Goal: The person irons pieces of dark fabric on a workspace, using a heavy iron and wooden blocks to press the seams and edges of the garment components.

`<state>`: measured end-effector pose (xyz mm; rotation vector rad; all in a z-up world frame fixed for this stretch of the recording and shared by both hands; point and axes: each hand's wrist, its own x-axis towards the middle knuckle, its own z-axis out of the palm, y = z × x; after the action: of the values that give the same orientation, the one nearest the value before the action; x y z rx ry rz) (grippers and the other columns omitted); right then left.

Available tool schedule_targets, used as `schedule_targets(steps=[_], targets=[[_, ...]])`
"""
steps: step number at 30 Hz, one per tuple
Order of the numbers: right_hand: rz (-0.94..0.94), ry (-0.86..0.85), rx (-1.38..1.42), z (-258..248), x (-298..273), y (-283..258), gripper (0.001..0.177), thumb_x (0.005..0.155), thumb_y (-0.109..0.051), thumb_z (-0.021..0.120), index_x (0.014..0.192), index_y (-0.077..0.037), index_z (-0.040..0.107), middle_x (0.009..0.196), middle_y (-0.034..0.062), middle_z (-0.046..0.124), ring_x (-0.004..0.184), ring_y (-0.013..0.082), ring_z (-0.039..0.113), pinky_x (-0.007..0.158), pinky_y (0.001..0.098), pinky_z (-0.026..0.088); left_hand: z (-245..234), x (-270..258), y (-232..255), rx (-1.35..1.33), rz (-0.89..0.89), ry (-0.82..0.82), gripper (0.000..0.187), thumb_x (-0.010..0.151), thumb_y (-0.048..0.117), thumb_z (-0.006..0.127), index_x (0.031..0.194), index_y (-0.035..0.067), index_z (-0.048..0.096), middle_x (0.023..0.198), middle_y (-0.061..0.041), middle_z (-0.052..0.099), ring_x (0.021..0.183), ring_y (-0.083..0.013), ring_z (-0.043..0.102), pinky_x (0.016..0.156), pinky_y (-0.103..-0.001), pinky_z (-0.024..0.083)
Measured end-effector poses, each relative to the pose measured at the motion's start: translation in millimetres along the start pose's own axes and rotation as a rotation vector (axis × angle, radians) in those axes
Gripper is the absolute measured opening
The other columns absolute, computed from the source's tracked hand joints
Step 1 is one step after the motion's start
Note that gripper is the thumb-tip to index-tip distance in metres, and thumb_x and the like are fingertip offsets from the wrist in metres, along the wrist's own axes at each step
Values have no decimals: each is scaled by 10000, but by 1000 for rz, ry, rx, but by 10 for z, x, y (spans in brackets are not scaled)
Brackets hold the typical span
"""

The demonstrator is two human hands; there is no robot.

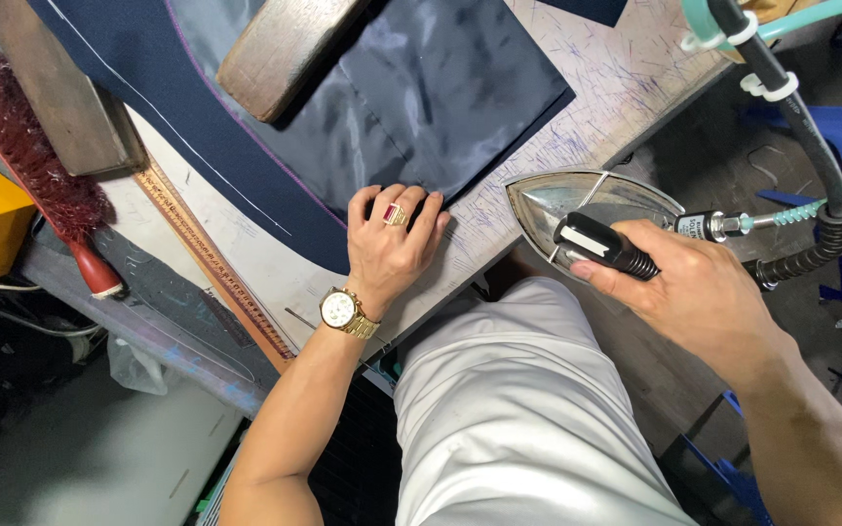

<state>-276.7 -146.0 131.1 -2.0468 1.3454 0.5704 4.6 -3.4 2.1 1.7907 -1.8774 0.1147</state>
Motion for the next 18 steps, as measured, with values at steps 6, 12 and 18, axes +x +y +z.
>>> schedule_targets(steps=[6, 12, 18], targets=[[48, -35, -8, -6, 3, 15, 515, 892, -615, 765, 1232, -231, 725, 967, 81, 793, 980, 418, 729, 842, 529, 549, -4, 56, 12, 26, -43, -26, 146, 1054, 217, 753, 1112, 85, 730, 1064, -86, 711, 957, -277, 696, 884, -462, 502], [49, -34, 9, -16, -4, -16, 510, 892, -600, 774, 1229, -220, 725, 983, 84, 788, 999, 415, 726, 857, 524, 543, 65, 111, 41, -12, -3, -30, 150, 1063, 164, 717, 1183, 75, 732, 1155, -140, 705, 1032, -317, 705, 950, -519, 538], [52, -32, 4, -28, -19, 7, 524, 886, -611, 771, 1229, -218, 721, 1002, 87, 791, 1013, 442, 712, 873, 541, 541, 77, 69, 37, 21, 16, -52, 143, 1007, 20, 712, 1143, 56, 736, 1107, -118, 711, 980, -295, 704, 906, -501, 529]])
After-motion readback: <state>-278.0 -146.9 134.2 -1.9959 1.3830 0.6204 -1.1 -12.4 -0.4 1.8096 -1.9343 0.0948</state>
